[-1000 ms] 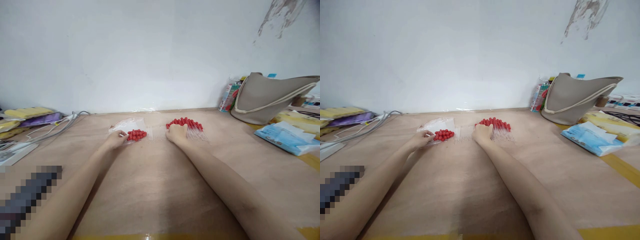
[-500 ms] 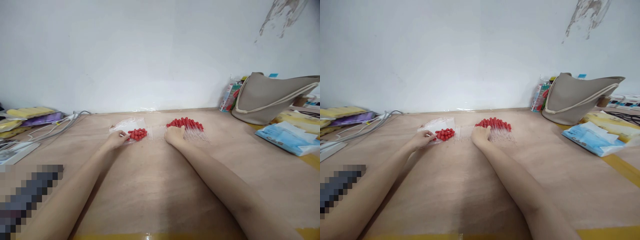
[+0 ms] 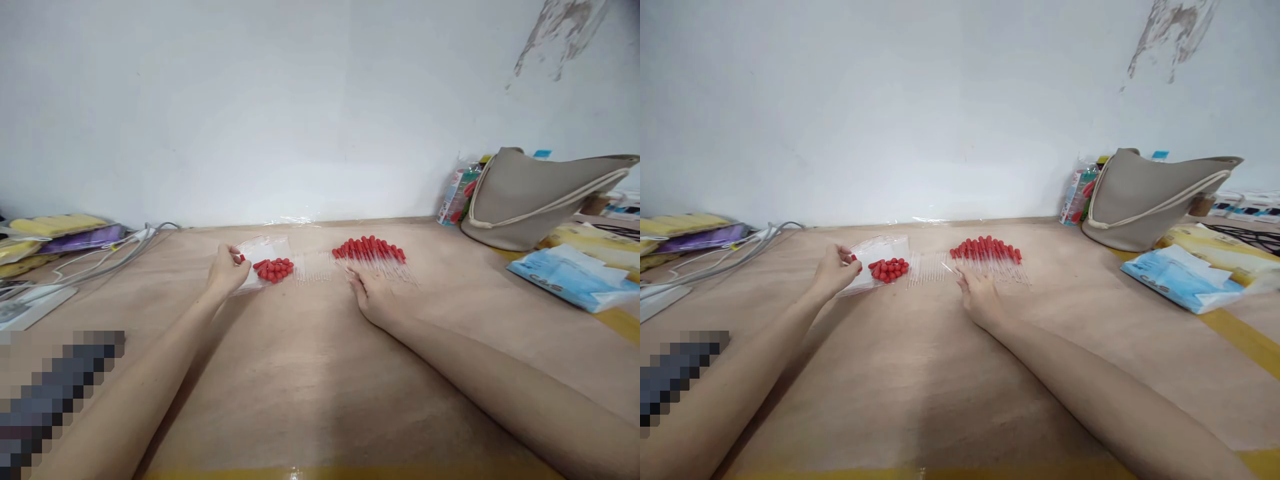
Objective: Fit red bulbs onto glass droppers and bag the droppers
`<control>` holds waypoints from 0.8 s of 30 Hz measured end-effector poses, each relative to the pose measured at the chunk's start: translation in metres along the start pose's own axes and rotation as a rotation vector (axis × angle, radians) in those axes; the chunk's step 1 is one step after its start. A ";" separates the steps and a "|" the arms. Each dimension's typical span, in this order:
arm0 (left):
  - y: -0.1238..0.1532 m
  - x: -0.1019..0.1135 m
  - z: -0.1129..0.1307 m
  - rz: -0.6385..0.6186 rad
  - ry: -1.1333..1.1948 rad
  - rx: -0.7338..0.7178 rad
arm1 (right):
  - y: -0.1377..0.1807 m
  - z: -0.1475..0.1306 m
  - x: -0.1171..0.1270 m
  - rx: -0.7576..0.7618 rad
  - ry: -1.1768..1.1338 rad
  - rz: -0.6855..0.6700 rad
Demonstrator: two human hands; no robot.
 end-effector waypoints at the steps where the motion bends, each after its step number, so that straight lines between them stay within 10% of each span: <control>1: 0.007 -0.001 0.009 0.028 0.052 -0.064 | 0.006 0.001 0.006 0.053 -0.006 0.000; 9: 0.098 -0.040 0.062 -0.325 0.197 -0.680 | 0.022 0.000 0.034 0.144 0.034 0.016; 24: 0.113 -0.051 0.063 -0.463 0.247 -0.713 | 0.020 -0.005 0.018 0.216 -0.015 -0.172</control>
Point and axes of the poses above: each hand's wrist, its own y-axis away from the middle knuckle, its own x-axis out of the back of the hand, z = x × y, the point moved 1 cm from there along -y, towards the middle knuckle, and after that the axes turned 1 degree about z, right-handed, at the moved point
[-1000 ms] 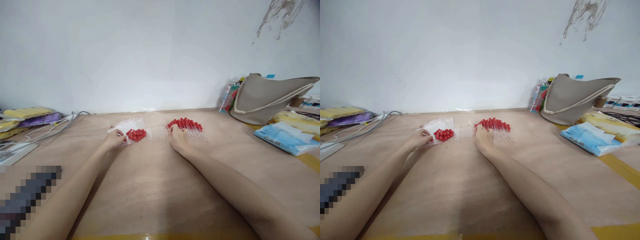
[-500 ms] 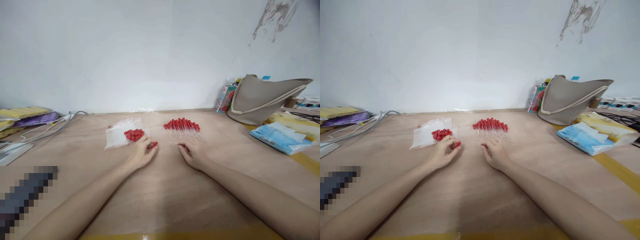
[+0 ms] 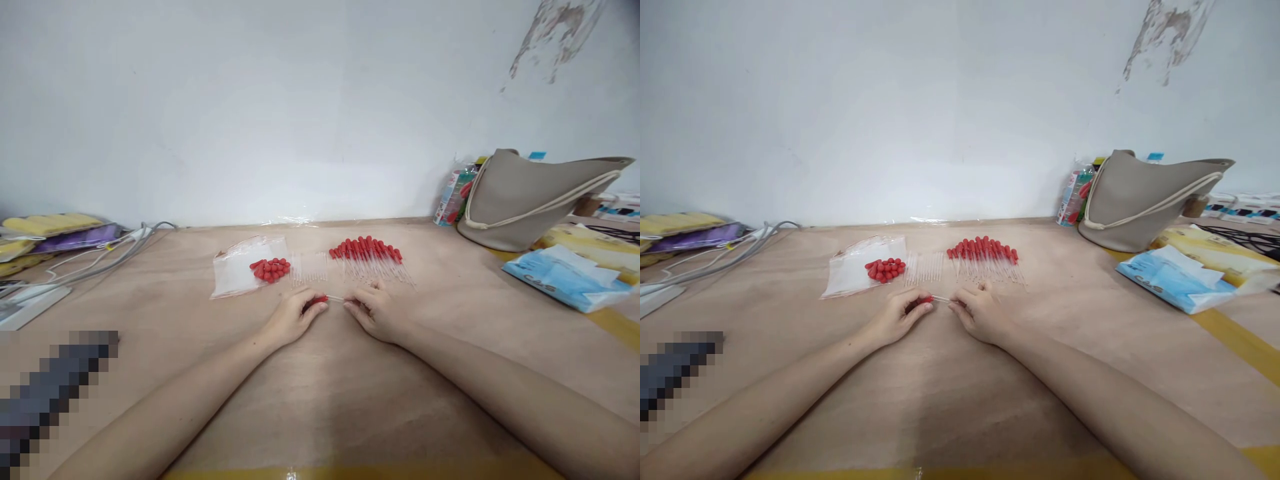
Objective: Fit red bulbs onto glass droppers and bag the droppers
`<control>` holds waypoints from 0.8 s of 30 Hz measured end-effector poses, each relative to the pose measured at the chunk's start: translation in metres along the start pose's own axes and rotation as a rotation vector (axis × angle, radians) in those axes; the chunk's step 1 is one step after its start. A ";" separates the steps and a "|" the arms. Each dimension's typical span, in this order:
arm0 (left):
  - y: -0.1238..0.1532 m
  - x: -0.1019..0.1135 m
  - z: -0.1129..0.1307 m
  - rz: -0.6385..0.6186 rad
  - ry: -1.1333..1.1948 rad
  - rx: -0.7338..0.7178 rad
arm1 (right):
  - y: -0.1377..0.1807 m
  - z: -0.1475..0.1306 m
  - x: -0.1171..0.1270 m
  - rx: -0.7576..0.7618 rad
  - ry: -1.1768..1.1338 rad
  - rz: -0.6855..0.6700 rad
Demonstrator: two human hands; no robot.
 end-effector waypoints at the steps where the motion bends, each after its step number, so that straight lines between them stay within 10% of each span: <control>1: 0.000 0.000 0.000 0.009 0.009 -0.007 | 0.000 0.000 0.000 0.006 -0.008 -0.006; 24: 0.006 -0.001 0.001 -0.107 -0.049 -0.144 | -0.003 -0.006 0.005 0.153 0.156 -0.031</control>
Point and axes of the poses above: each hand's wrist, its own y-axis away from the middle knuckle, its own x-axis out of the back of the hand, z = x × y, the point moved 1 cm from there along -y, towards the middle knuckle, and after that the axes turned 1 degree about z, right-handed, at the moved point
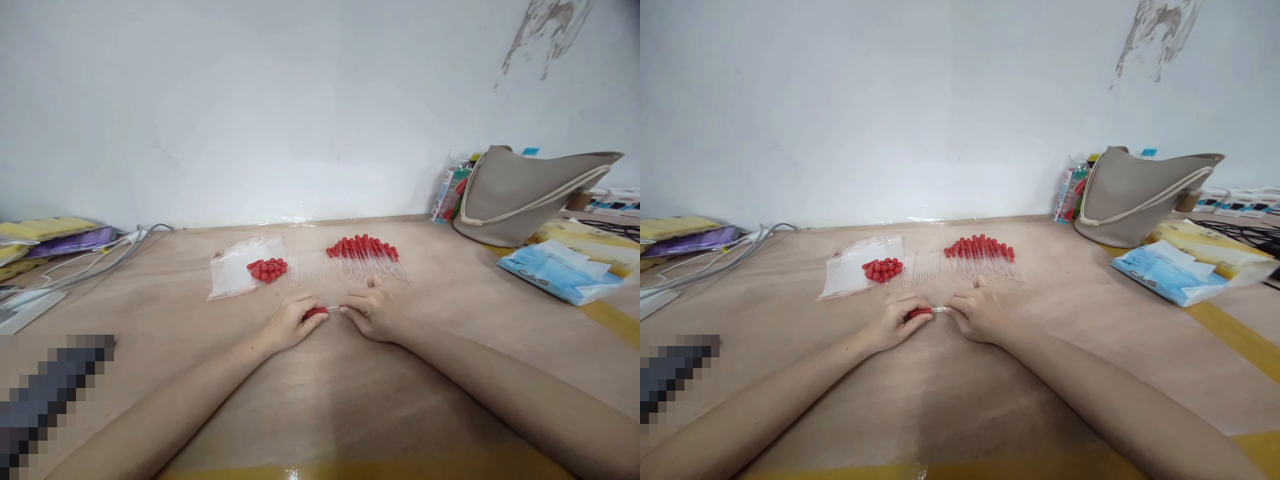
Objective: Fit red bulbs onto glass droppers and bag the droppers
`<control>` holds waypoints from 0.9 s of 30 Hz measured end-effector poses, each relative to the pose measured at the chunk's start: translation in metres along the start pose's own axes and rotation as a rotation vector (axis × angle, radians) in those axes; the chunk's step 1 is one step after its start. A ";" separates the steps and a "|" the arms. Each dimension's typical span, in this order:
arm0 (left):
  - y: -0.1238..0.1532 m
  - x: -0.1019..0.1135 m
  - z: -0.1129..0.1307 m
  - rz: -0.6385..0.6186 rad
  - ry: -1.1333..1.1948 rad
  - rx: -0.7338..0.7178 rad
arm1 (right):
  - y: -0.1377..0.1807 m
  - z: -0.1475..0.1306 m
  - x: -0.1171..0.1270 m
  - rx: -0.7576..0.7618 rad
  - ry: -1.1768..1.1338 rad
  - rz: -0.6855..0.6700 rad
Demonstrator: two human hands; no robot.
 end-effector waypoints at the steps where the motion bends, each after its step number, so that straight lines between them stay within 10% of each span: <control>1: 0.000 0.000 0.000 -0.006 -0.001 -0.007 | -0.001 -0.001 0.000 -0.002 -0.005 -0.018; 20: 0.001 0.001 0.000 0.068 -0.055 -0.132 | -0.011 -0.015 0.006 -0.069 -0.042 -0.193; 27: -0.008 0.037 -0.033 0.536 -0.220 0.104 | -0.032 0.014 0.009 -0.483 -0.139 -0.182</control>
Point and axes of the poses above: each hand's wrist, its own y-axis away from the middle knuckle, its own x-axis out of the back of the hand, z = x × y, the point moved 1 cm from there along -y, towards the middle knuckle, and after that the axes turned 1 degree about z, right-handed, at the moved point
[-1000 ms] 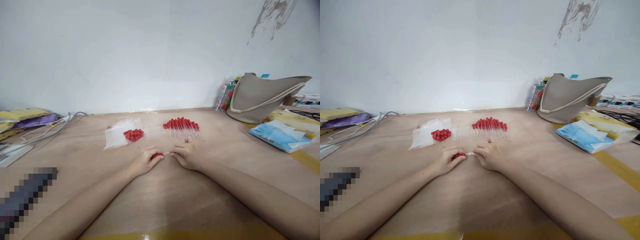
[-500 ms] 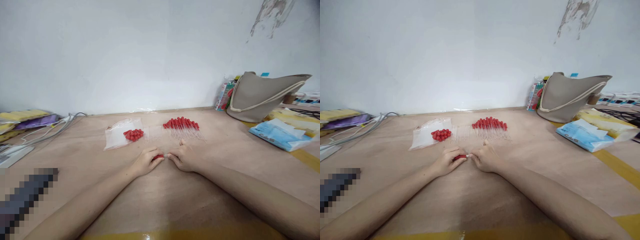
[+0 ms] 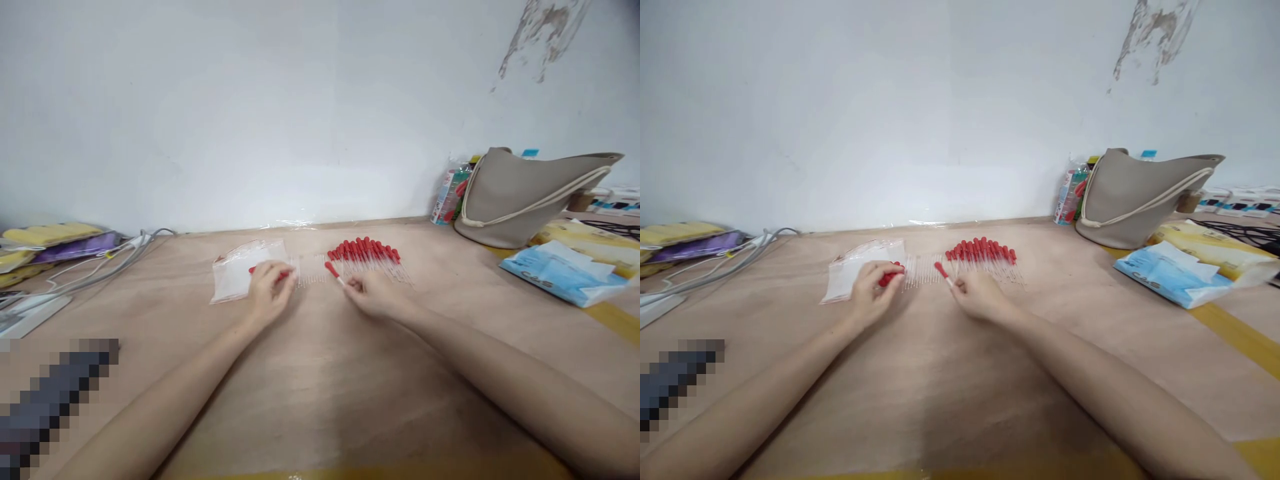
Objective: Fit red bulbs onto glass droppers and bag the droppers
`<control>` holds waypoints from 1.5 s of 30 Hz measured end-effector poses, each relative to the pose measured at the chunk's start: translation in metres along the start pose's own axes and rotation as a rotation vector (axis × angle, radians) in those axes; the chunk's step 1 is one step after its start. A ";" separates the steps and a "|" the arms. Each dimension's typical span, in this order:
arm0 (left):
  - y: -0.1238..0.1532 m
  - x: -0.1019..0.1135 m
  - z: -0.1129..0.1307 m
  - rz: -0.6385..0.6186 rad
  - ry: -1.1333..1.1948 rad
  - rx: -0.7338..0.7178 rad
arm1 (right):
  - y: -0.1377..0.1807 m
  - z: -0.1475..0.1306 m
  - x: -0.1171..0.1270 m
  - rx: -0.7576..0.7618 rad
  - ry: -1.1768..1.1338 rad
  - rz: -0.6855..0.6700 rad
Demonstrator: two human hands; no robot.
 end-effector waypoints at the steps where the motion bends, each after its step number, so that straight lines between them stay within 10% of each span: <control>1: -0.005 0.003 -0.011 0.041 -0.041 0.091 | -0.009 0.004 0.000 -0.082 -0.010 0.023; 6: -0.013 0.020 -0.072 0.047 -0.233 0.454 | -0.057 0.009 -0.012 -0.291 0.166 0.144; 12: -0.010 0.024 -0.105 -0.158 -0.288 0.533 | -0.081 0.009 -0.028 -0.407 0.296 0.142; 35: -0.009 0.014 -0.116 -0.291 -0.311 0.536 | -0.092 -0.021 -0.042 -0.445 0.226 -0.029; 41: -0.010 0.017 -0.108 -0.134 -0.333 0.593 | -0.092 -0.025 -0.039 -0.456 0.185 -0.018; 45: -0.015 0.021 -0.080 0.084 -0.195 0.372 | -0.077 -0.021 -0.030 -0.379 0.172 0.073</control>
Point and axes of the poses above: each hand's wrist, its own y-axis away from the middle knuckle, its own x-axis out of the back of the hand, z = x × y, the point moved 1 cm from there along -y, towards the middle knuckle, and after that the axes turned 1 degree about z, right-handed, at the moved point
